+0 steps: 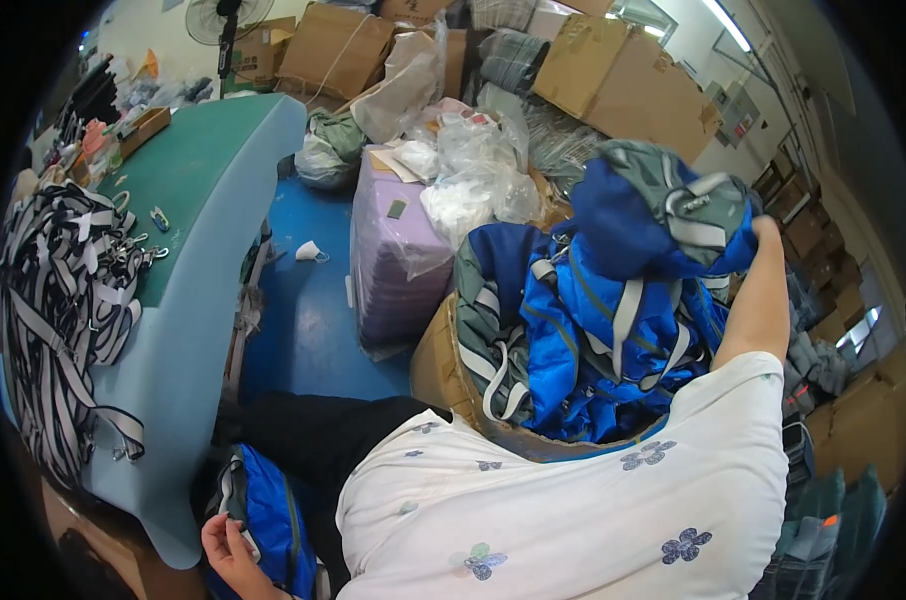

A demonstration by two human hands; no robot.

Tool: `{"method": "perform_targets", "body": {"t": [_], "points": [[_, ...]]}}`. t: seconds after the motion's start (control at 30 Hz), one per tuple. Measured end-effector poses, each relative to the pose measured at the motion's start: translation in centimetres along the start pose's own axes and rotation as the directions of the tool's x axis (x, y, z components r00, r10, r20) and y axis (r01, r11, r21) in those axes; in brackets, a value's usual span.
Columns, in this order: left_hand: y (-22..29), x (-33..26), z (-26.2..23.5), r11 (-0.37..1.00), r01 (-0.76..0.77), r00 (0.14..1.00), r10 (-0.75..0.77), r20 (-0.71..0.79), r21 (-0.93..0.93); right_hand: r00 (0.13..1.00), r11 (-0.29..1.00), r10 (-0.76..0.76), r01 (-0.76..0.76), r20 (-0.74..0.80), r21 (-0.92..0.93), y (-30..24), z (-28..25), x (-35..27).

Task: Attaching straps and zipping blue bags in a workshop.

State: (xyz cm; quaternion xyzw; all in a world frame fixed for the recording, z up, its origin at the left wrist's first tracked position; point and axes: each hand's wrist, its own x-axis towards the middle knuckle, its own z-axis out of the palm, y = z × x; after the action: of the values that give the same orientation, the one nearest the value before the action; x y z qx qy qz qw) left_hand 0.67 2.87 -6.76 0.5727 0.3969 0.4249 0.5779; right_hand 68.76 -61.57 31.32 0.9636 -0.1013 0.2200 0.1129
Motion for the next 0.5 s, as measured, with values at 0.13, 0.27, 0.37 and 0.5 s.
{"method": "perform_targets", "body": {"t": [0.13,0.27,0.37,0.5], "points": [[0.4,-0.5,0.1,0.998,0.054,0.996,-0.051,-0.068,0.04,0.994,0.992,0.111,-0.113,-0.021,-0.06,7.0,4.3,-2.4],[0.3,-1.6,-0.5,0.997,0.079,0.991,-0.078,-0.109,-0.001,0.964,0.97,0.237,-0.242,-0.118,-0.033,9.1,5.4,-1.0],[0.3,-2.2,-0.9,0.999,0.043,0.994,-0.043,-0.102,-0.006,0.886,0.915,0.403,-0.391,-0.228,0.097,9.4,5.9,4.5],[0.1,-3.0,-1.7,0.994,-0.083,0.965,0.099,-0.241,0.076,0.847,0.872,-0.426,0.478,-0.317,0.105,0.0,12.0,12.4]]}}
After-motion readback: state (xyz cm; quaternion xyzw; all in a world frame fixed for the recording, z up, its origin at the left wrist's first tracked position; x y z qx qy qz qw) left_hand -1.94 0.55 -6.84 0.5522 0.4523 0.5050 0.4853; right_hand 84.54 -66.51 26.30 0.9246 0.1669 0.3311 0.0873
